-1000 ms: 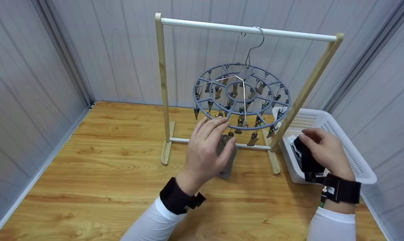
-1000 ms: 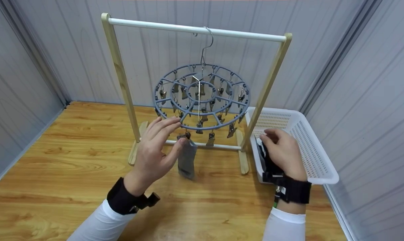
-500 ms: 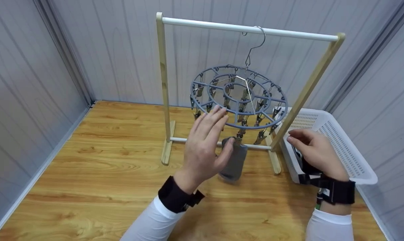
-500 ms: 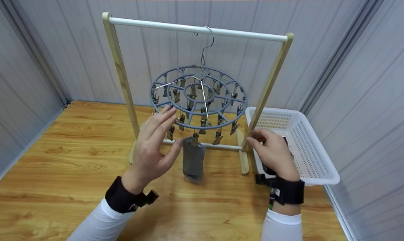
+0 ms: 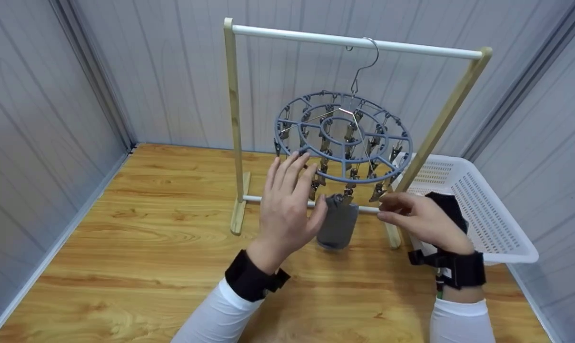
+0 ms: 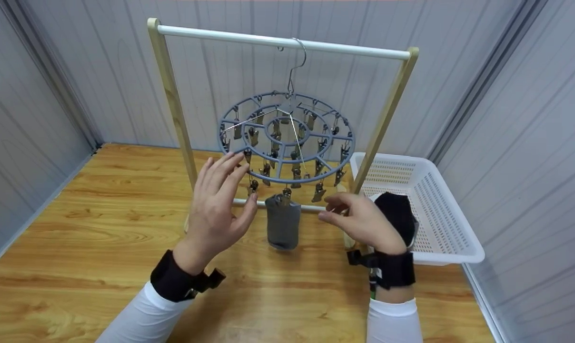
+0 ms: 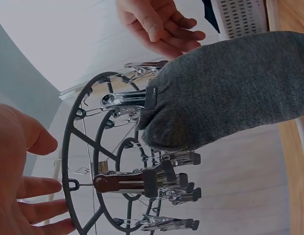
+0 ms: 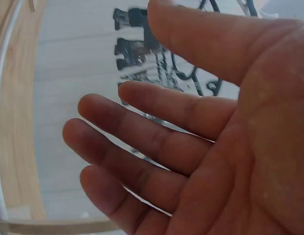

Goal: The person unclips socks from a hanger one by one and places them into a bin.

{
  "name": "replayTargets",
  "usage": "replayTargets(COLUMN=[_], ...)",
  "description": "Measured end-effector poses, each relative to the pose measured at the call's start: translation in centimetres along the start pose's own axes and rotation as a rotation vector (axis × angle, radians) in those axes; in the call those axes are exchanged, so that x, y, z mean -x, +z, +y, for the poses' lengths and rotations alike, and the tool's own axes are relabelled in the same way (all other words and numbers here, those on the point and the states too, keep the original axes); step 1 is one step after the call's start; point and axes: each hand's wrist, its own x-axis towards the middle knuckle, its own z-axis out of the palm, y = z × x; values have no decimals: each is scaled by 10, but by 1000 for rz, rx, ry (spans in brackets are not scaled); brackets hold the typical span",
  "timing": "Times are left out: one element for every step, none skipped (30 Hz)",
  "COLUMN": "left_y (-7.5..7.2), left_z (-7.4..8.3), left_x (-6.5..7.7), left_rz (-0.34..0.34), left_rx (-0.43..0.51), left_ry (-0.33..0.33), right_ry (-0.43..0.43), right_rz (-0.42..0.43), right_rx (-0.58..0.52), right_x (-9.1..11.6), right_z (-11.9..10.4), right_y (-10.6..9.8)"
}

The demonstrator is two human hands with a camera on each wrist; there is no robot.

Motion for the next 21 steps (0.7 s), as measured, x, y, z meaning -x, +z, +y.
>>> replayTargets(left_y=[0, 1, 1, 1, 2, 1, 2, 2, 1, 1, 1, 1, 1, 1, 1, 1, 1, 1, 1, 1, 1], left_z=[0, 0, 0, 0, 0, -1, -1, 0, 0, 0, 0, 0, 0, 1, 1, 1, 1, 1, 1, 1, 2], left_x=[0, 0, 1, 1, 1, 1, 1, 1, 1, 1, 1, 1, 0, 0, 0, 0, 0, 0, 0, 0, 0], left_rz=[-1, -3, -4, -4, -4, -5, -6, -8, -9, -11, -13, -16, -17, -19, -20, -22, -23, -22, -22, -21, -20], left_rx=[-7, -13, -16, -15, -13, -11, -7, -3, 2, 4, 5, 5, 6, 7, 7, 8, 10, 13, 15, 17, 19], left_ry=[1, 1, 2, 3, 3, 3, 3, 2, 1, 0, -1, -2, -2, -2, -2, -1, -1, -1, -1, -1, -1], right_ry=[2, 3, 6, 5, 2, 2, 2, 1, -3, -7, -9, -10, -14, -18, -20, -25, -28, -31, -37, -41, -41], right_rz=[-18, -35, -50, -64, -79, -96, -110, -126, -140, -154, -165, -175, -184, -191, -198, -204, -211, -219, -229, -237, -247], right_rx=[-5, -9, -14, -14, -13, -13, -15, -18, -20, -27, -34, -36, -42, -44, -47, -46, -45, -48, -58, -67, -79], right_x=[-1, -3, -4, -6, -8, -10, -11, -13, -14, -16, -17, -18, -19, -20, -20, -21, -22, -23, -24, -25, -27], right_z=[0, -1, -2, -3, -3, -5, -6, -7, -8, -10, -11, -12, -13, -14, -14, -14, -15, -15, -15, -15, -15], right_y=[2, 4, 6, 9, 12, 15, 18, 21, 24, 27, 30, 33, 36, 38, 41, 43, 45, 48, 50, 52, 54])
